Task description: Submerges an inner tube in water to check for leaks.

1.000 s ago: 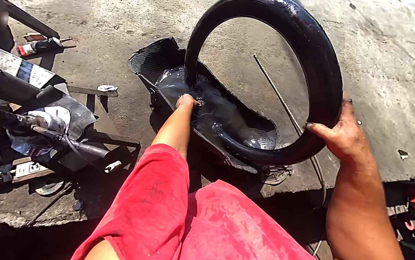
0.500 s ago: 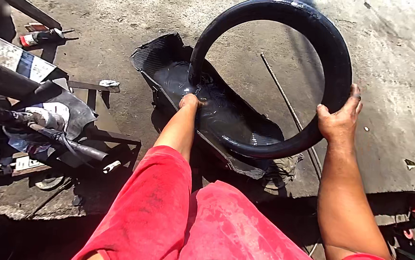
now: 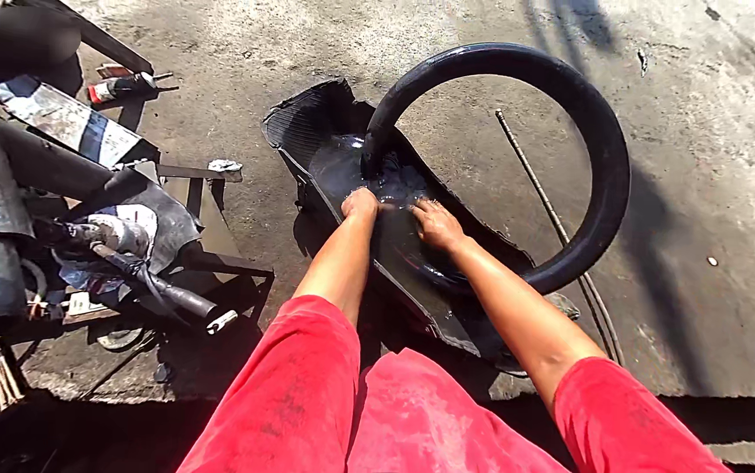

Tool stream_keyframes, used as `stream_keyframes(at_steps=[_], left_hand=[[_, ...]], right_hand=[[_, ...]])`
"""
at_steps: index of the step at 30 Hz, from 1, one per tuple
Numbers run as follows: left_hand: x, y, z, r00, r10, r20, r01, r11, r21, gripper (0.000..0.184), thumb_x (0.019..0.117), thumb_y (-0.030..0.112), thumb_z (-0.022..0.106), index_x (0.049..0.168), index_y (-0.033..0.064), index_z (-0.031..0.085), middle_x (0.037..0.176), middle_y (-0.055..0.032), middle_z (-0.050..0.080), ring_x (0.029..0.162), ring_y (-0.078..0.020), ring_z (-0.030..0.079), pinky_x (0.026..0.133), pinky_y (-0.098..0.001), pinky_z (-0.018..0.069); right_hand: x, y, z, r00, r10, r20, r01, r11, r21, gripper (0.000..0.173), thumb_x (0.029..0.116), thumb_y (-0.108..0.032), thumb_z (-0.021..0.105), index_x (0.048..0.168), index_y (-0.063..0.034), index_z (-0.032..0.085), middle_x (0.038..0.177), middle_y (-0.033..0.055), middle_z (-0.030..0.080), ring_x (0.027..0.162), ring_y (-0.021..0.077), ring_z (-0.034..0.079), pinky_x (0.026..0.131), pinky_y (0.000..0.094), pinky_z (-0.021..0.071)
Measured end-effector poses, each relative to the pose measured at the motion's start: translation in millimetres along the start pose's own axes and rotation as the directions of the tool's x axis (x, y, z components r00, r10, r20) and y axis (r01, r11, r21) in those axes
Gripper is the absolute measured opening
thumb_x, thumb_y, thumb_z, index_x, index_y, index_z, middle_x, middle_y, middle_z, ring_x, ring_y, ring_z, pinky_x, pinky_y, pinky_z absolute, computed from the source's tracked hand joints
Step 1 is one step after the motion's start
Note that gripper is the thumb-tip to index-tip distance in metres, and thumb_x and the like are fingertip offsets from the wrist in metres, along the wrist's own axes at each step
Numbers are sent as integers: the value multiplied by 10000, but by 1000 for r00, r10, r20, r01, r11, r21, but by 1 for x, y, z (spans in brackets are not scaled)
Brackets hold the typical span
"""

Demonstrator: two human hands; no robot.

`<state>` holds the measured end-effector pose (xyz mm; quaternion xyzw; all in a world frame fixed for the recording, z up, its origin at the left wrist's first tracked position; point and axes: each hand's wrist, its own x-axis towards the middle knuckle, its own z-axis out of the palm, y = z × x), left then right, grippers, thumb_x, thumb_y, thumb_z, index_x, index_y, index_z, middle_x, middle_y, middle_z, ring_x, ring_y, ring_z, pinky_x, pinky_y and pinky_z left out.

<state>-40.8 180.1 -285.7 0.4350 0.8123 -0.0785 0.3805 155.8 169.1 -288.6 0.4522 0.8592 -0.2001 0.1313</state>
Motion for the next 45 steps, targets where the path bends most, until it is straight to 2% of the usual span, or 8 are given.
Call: stream_keyframes(at_steps=[6, 11, 19, 25, 30, 35, 40, 45], left_hand=[[3, -1, -1, 999, -12, 45, 12, 1000, 7, 688, 825, 561, 750, 1216, 1, 667, 1285, -221, 656, 1196, -379, 643, 925, -610, 534], [1, 1, -3, 998, -15, 68, 14, 1000, 7, 866, 778, 634, 779, 1343, 6, 590, 1336, -226, 627, 1229, -390, 620, 964, -610, 517], [-3, 6, 1, 996, 12, 84, -23, 990, 136, 701, 820, 591, 738, 1206, 8, 682, 1289, -219, 658, 1189, -389, 642, 917, -645, 517], [-26, 9, -13, 996, 9, 85, -32, 962, 272, 787, 814, 677, 709, 1205, -6, 684, 1293, -239, 648, 1201, -399, 632, 924, -645, 508], [-47, -10, -14, 997, 25, -76, -4, 964, 266, 1336, 759, 736, 723, 1582, -106, 92, 1328, -324, 595, 1197, -447, 632, 957, -623, 510], [-73, -24, 3, 919, 281, -278, -174, 919, 355, 1142, 901, 525, 649, 1642, 137, -128, 1229, -312, 628, 1134, -451, 643, 1059, -624, 401], [-66, -48, 16, 857, 423, -296, -309, 880, 361, 684, 991, 538, 478, 1622, 351, 292, 1388, -362, 530, 1264, -516, 547, 1146, -662, 281], [-60, -35, 16, 891, 376, -253, -260, 881, 395, 482, 995, 447, 460, 1450, 321, 562, 1551, -323, 394, 1312, -502, 519, 1080, -682, 333]], right_hand=[[30, -8, 18, 976, 39, 214, -52, 997, 57, 557, 1097, -271, 402, 1609, -64, 329, 1665, 190, 312, 1554, 383, 254, 1255, 590, 193], [22, -20, 29, 968, 146, 202, -189, 960, 209, 575, 1070, -325, 504, 1555, -27, 423, 1611, 231, 389, 1520, 409, 316, 1232, 608, 238], [-30, 0, 17, 862, 9, 506, -40, 998, 50, 507, 1064, -238, 502, 1528, -36, 468, 1586, 228, 430, 1500, 425, 347, 1187, 669, 280], [-52, 5, 22, 875, -161, 457, 164, 986, 35, 612, 1057, -230, 478, 1632, -122, 300, 1705, 172, 214, 1580, 407, 142, 1242, 667, 136], [-53, 1, 44, 926, -163, 340, 157, 986, 46, 601, 991, -287, 626, 1552, -141, 469, 1617, 164, 410, 1507, 412, 333, 1202, 679, 231], [-18, -14, 55, 963, -199, 181, 188, 979, 72, 645, 967, -455, 619, 1549, -213, 485, 1597, 136, 448, 1493, 393, 367, 1182, 693, 265], [5, -12, 62, 962, -242, 125, 241, 970, 28, 718, 988, -416, 628, 1614, -185, 365, 1698, 119, 266, 1572, 375, 195, 1233, 688, 114], [-1, -10, 42, 940, -190, 283, 216, 974, -64, 541, 1009, -364, 587, 1509, -163, 536, 1594, 206, 429, 1509, 459, 305, 1211, 727, 123]])
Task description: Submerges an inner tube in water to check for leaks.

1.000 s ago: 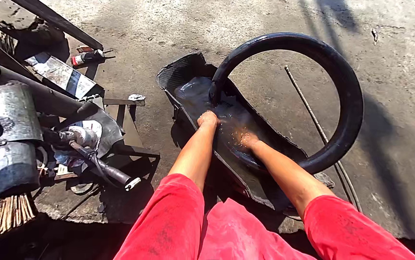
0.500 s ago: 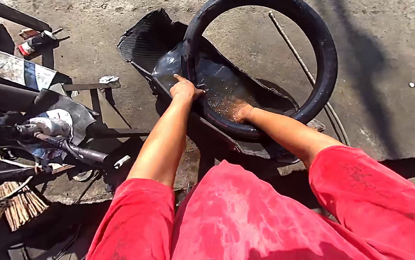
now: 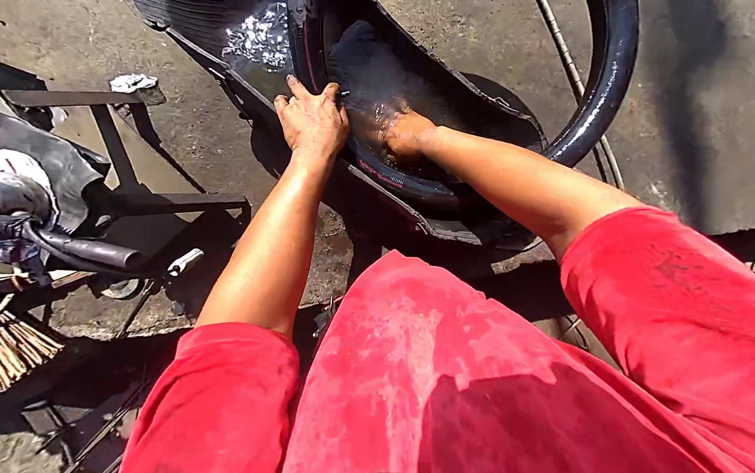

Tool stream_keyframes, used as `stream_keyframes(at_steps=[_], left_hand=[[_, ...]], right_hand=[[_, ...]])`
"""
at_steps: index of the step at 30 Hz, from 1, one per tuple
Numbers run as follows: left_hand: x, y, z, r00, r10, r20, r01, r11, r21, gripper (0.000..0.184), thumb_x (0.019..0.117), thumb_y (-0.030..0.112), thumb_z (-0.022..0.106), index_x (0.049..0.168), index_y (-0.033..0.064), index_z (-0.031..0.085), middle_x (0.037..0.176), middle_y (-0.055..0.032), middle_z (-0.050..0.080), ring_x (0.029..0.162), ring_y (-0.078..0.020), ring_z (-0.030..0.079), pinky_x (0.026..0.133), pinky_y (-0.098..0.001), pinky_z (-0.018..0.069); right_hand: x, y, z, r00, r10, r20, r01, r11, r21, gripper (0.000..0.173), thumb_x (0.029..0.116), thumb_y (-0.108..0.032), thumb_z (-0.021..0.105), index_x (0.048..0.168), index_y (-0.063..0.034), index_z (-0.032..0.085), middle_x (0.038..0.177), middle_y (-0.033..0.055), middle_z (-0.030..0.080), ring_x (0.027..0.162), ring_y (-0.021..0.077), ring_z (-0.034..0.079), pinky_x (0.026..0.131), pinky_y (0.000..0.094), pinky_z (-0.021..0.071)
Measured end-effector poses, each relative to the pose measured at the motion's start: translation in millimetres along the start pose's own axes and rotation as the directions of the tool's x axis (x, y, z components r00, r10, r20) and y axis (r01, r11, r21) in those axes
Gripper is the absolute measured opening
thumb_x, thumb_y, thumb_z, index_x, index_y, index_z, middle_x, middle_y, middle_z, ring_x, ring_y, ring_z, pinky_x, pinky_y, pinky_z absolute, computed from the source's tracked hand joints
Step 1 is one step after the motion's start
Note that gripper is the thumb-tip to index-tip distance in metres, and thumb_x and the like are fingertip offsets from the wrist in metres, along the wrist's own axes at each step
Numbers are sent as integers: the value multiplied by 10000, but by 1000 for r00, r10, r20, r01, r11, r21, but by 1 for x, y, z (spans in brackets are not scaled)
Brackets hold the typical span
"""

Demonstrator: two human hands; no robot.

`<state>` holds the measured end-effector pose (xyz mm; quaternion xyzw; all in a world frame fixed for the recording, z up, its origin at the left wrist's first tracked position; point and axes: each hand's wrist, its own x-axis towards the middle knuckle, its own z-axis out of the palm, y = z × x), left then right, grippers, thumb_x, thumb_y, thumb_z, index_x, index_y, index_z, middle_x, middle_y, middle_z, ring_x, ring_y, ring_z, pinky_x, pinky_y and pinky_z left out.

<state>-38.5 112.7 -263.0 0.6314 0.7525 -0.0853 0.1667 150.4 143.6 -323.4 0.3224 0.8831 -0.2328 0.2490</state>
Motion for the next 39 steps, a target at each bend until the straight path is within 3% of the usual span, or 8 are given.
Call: stream_keyframes(at_steps=[4, 8, 14, 19, 22, 29, 36, 39], left_hand=[[5, 4, -1, 1000, 3, -16, -3, 1000, -6, 462, 984, 444, 500, 1399, 273, 606, 1420, -336, 523, 1180, -519, 595, 979, -704, 401], [-1, 3, -1, 999, 4, -38, -5, 1000, -20, 512, 982, 489, 484, 1421, 245, 585, 1397, -368, 517, 1200, -554, 569, 982, -735, 391], [-24, -2, -3, 998, -2, -61, -3, 997, -78, 648, 945, 600, 554, 1469, 220, 538, 1469, -418, 405, 1300, -614, 450, 1029, -740, 366], [-37, 12, -4, 989, -99, -106, 77, 977, -197, 606, 903, 534, 630, 1418, 219, 575, 1493, -416, 366, 1329, -607, 416, 1021, -733, 374], [-41, 23, -9, 982, -138, -127, 99, 957, -273, 528, 927, 480, 599, 1390, 226, 603, 1517, -402, 349, 1285, -609, 464, 986, -743, 395], [-69, 51, -28, 983, -125, -134, 35, 847, -530, 395, 942, 348, 627, 1289, 163, 668, 1509, -335, 407, 1274, -506, 532, 978, -665, 471], [-139, 42, -14, 948, -215, -235, -27, 682, -731, 301, 924, 342, 683, 1181, 190, 715, 1460, -303, 435, 1227, -428, 554, 959, -560, 513], [-167, 32, -2, 944, -216, -250, -58, 638, -768, 253, 915, 311, 686, 1143, 206, 721, 1431, -300, 428, 1191, -425, 549, 910, -568, 516]], right_hand=[[-34, 7, -26, 988, -19, -155, 9, 998, -67, 286, 1004, -245, 576, 1150, -57, 735, 1370, 133, 648, 1362, 340, 535, 1192, 593, 311], [-77, 19, -37, 991, 127, -42, -129, 991, -43, 688, 862, -144, 753, 1513, -195, 534, 1684, 58, 317, 1569, 374, 211, 1204, 754, 82], [-178, 46, -26, 863, 314, -395, -281, 949, 141, 406, 1030, -348, 559, 1376, -154, 646, 1519, 85, 549, 1518, 327, 351, 1239, 653, 184], [-312, 58, 46, 230, 710, -665, -481, 677, 557, 381, 1036, -230, 453, 1319, -90, 666, 1487, 133, 550, 1429, 303, 461, 1201, 468, 349], [-354, 25, 107, -166, 953, -251, -475, 146, 868, 381, 1044, -247, 450, 1298, -38, 643, 1365, 223, 591, 1297, 372, 564, 1070, 549, 466], [-255, -53, 196, 548, 801, 240, -670, 250, 699, 621, 982, -556, 600, 1389, -88, 624, 1385, 204, 629, 1327, 382, 569, 1098, 623, 431], [-228, -73, 198, 567, 773, 284, -717, 295, 631, 504, 1018, -366, 573, 1401, -39, 597, 1423, 215, 599, 1346, 379, 558, 1101, 618, 437], [-267, -62, 191, 415, 880, 231, -683, 134, 718, 456, 1025, -295, 566, 1361, 10, 610, 1378, 247, 619, 1318, 391, 579, 1102, 600, 444]])
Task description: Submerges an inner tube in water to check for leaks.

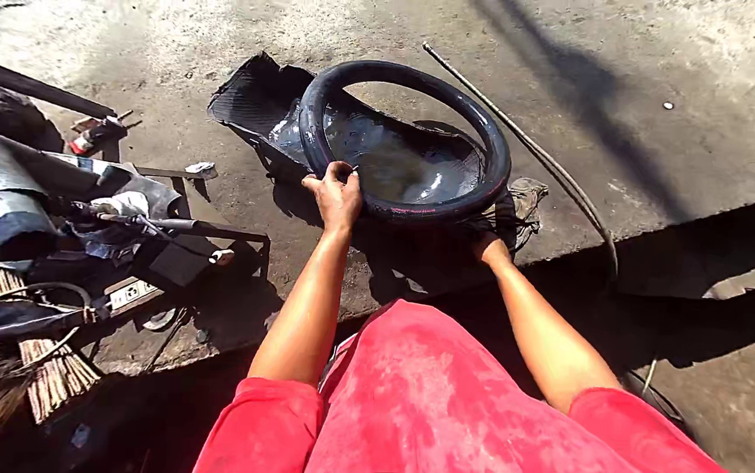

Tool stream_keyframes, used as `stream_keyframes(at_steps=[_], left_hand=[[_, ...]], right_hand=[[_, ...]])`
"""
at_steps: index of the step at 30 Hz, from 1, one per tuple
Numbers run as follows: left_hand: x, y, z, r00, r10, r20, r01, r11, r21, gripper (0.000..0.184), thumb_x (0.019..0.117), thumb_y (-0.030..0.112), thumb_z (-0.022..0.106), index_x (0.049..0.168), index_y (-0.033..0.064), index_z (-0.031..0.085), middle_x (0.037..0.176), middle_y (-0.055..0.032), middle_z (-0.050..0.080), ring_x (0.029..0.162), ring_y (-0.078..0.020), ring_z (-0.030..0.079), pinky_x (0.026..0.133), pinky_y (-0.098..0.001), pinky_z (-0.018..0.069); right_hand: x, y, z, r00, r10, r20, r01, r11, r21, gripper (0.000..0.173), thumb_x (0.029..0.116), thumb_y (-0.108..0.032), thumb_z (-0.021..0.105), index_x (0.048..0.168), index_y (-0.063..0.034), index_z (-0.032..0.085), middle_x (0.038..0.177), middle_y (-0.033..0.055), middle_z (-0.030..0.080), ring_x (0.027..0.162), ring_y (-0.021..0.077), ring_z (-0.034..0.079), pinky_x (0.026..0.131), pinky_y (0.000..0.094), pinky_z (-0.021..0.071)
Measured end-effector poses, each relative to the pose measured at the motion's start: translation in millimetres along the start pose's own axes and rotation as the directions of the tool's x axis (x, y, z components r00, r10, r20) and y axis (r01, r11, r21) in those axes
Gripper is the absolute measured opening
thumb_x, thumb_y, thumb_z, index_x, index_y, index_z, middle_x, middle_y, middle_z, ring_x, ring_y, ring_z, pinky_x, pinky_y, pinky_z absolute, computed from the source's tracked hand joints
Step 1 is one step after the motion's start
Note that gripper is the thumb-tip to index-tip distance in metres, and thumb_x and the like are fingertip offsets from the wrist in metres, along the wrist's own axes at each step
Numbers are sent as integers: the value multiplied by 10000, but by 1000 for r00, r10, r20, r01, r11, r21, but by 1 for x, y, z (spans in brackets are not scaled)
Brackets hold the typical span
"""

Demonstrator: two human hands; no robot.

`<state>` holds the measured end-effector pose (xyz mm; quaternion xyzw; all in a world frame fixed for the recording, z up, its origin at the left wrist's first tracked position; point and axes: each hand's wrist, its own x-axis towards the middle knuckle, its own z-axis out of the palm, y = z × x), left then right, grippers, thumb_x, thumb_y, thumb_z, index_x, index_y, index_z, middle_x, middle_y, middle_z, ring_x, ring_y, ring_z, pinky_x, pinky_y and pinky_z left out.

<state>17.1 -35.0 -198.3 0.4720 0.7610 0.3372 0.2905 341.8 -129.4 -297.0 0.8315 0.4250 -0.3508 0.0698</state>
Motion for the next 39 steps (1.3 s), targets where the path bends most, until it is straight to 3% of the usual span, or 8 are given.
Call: stream_keyframes(at_steps=[2, 4, 8, 13, 18, 25, 31, 39], left_hand=[[-18, -16, -8, 1000, 15, 5, -15, 999, -32, 251, 931, 312, 675, 1164, 226, 712, 1445, -295, 414, 1181, -440, 541, 866, -606, 510], [-33, -34, -13, 999, -16, 37, 17, 999, -29, 293, 947, 320, 668, 1235, 273, 696, 1483, -287, 376, 1181, -449, 539, 854, -623, 513], [-50, -87, -17, 994, -32, 105, 25, 997, 67, 361, 955, 255, 669, 1313, 297, 683, 1580, -303, 287, 1306, -478, 490, 980, -620, 497], [-67, -96, -12, 991, -24, 128, 14, 997, 78, 324, 945, 268, 679, 1267, 282, 706, 1555, -298, 324, 1311, -435, 505, 975, -577, 517], [-74, -94, -12, 997, -30, 67, 29, 1000, 10, 235, 897, 276, 727, 1129, 247, 748, 1498, -271, 419, 1310, -401, 513, 981, -567, 512], [-95, -90, -5, 995, 26, -94, -39, 989, -140, 190, 827, 215, 747, 1015, 225, 767, 1458, -218, 455, 1344, -337, 469, 1014, -518, 491], [-103, -71, -5, 988, 55, -143, -78, 984, -160, 180, 805, 203, 762, 983, 229, 770, 1445, -187, 455, 1339, -309, 457, 1011, -501, 483], [-109, -63, -4, 982, 77, -171, -103, 984, -147, 167, 808, 190, 769, 974, 206, 770, 1433, -201, 463, 1339, -320, 454, 1022, -505, 473]], right_hand=[[-15, 14, -33, 965, 80, -250, -23, 974, 223, 396, 1043, -215, 523, 1318, 56, 611, 1313, 293, 631, 1262, 426, 601, 1074, 599, 458], [-40, 7, -69, 856, 67, -513, 118, 940, 321, 386, 1069, -233, 497, 1298, 51, 625, 1249, 291, 659, 1202, 435, 629, 1050, 595, 472], [-80, -63, -100, 638, -343, -689, 538, 839, 80, 316, 1050, -154, 536, 1261, 33, 678, 1209, 279, 655, 1153, 398, 639, 1032, 538, 485], [-86, -167, -37, 489, -828, -274, 835, 535, -127, 230, 1025, -181, 591, 1158, -61, 736, 1167, 170, 670, 1125, 326, 644, 981, 526, 533], [-84, -207, 7, 509, -857, 87, 861, 505, -65, 258, 1031, -143, 556, 1224, -120, 726, 1221, 124, 698, 1179, 297, 654, 1012, 553, 520], [-82, -201, 7, 505, -833, 225, 856, 517, -5, 260, 1037, -104, 517, 1218, -88, 703, 1176, 158, 669, 1118, 308, 652, 977, 523, 533], [-78, -188, 2, 496, -830, 254, 809, 548, 211, 279, 1091, -149, 445, 1231, -65, 671, 1159, 173, 671, 921, 286, 690, 854, 492, 576], [-81, -179, -11, 441, -866, 234, 866, 479, 141, 255, 1066, -106, 482, 1199, -52, 693, 1176, 166, 687, 1101, 298, 665, 978, 508, 530]])
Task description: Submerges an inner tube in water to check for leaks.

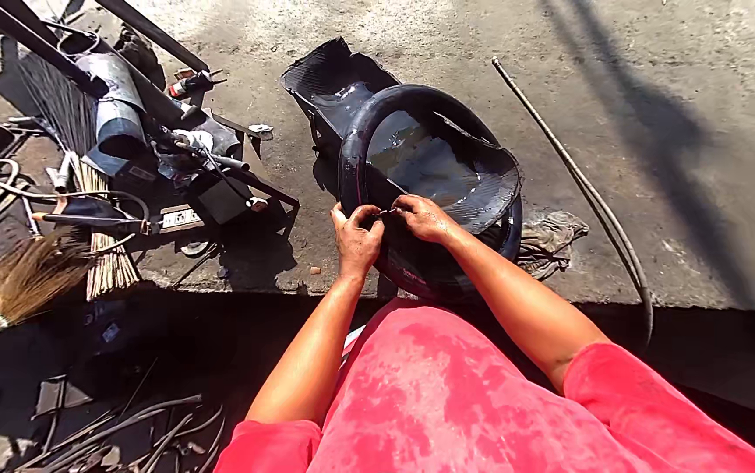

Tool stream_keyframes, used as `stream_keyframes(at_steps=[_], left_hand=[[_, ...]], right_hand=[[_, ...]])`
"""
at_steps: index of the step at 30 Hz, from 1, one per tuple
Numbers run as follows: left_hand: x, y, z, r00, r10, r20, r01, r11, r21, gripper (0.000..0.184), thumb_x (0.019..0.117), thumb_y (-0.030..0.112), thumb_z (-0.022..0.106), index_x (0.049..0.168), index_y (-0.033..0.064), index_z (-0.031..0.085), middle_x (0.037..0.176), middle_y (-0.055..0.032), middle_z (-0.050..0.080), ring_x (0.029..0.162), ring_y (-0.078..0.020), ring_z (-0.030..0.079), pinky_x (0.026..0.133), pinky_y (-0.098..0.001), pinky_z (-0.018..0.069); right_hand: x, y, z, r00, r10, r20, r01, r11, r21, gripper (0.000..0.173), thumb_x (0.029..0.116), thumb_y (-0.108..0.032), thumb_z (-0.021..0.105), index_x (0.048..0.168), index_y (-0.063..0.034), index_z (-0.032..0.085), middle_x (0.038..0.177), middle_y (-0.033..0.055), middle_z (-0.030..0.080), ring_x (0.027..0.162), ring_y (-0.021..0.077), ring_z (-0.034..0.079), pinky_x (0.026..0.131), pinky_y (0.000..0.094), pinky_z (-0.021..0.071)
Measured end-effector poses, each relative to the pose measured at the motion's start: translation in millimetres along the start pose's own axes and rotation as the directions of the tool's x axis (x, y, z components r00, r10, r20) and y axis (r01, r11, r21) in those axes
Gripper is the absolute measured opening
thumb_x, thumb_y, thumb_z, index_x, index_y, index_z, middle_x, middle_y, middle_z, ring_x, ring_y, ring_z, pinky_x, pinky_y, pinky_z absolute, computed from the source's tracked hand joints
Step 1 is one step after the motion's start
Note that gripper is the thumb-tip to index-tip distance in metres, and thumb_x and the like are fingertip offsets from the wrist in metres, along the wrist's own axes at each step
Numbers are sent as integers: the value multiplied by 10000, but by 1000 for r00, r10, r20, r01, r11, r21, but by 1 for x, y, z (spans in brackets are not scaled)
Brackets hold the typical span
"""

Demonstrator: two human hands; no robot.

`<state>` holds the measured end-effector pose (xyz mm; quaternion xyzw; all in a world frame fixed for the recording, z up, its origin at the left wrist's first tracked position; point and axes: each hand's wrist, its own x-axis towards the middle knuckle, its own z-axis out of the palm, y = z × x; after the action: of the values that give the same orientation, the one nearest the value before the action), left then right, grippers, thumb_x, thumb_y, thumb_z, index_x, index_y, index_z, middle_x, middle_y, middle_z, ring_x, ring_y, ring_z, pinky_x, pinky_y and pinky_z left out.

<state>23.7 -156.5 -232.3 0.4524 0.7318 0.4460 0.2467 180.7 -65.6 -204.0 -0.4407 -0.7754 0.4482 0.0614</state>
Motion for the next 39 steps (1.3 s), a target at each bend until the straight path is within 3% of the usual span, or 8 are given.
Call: stream_keyframes(at_steps=[7, 12, 15, 26, 29, 32, 34, 39], left_hand=[[-5, 4, -2, 1000, 7, 5, -7, 1000, 12, 177, 799, 186, 768, 973, 217, 770, 1438, -200, 446, 1337, -313, 455, 1010, -494, 484], [-10, 2, -3, 999, 39, 9, -39, 999, 23, 164, 794, 199, 757, 957, 213, 770, 1430, -189, 452, 1328, -291, 465, 1011, -467, 490], [-11, 2, -5, 999, 49, 11, -49, 998, 30, 157, 793, 206, 758, 949, 213, 771, 1451, -201, 440, 1345, -299, 459, 1021, -471, 490], [-14, 10, -6, 993, 104, 62, -110, 988, 109, 170, 806, 247, 744, 972, 221, 771, 1457, -240, 431, 1338, -331, 473, 1006, -483, 501], [-13, 14, -7, 994, 92, 62, -98, 990, 103, 177, 804, 239, 746, 979, 232, 771, 1481, -237, 414, 1351, -334, 464, 1001, -490, 503], [-12, 16, -8, 993, 101, 66, -107, 990, 96, 195, 801, 236, 748, 994, 241, 773, 1506, -242, 399, 1362, -342, 462, 992, -506, 513], [-13, 16, -7, 992, 107, 68, -114, 988, 103, 187, 804, 242, 745, 989, 247, 774, 1499, -238, 408, 1349, -335, 475, 980, -493, 521], [-13, 17, -4, 990, 120, 74, -127, 987, 98, 181, 804, 249, 740, 981, 242, 774, 1492, -236, 413, 1350, -328, 473, 986, -480, 516]], right_hand=[[-1, -3, 0, 998, -55, 20, 55, 998, -15, 248, 1053, -81, 493, 1196, -45, 692, 1174, 166, 692, 1122, 300, 658, 997, 513, 515], [-2, 0, -5, 968, -232, 92, 245, 954, -174, 274, 1002, -37, 529, 1215, -61, 700, 1158, 147, 694, 1133, 287, 656, 1013, 494, 514], [0, 1, -7, 944, -263, 199, 315, 899, -303, 273, 1040, -77, 507, 1250, -50, 680, 1215, 151, 692, 1158, 297, 661, 1016, 501, 515], [-8, 12, 6, 879, -461, -122, 367, 817, -445, 135, 970, -113, 635, 920, -20, 718, 948, 163, 701, 818, 338, 714, 673, 533, 584], [-9, 3, 4, 932, -353, -89, 286, 861, -421, 131, 998, -128, 623, 1045, -26, 691, 1047, 170, 681, 884, 341, 709, 726, 522, 593], [-10, 1, -3, 950, -312, 11, 290, 869, -400, 280, 1027, -124, 575, 1283, -87, 683, 1250, 150, 669, 1015, 329, 709, 831, 519, 595], [-10, -1, -8, 954, -284, 95, 297, 859, -417, 273, 1037, -98, 527, 1251, -71, 694, 1373, 123, 644, 1146, 313, 685, 935, 521, 568], [-13, 7, -8, 909, -416, -12, 357, 794, -492, 179, 992, -132, 596, 1002, -58, 759, 1017, 131, 750, 882, 339, 733, 710, 569, 570]])
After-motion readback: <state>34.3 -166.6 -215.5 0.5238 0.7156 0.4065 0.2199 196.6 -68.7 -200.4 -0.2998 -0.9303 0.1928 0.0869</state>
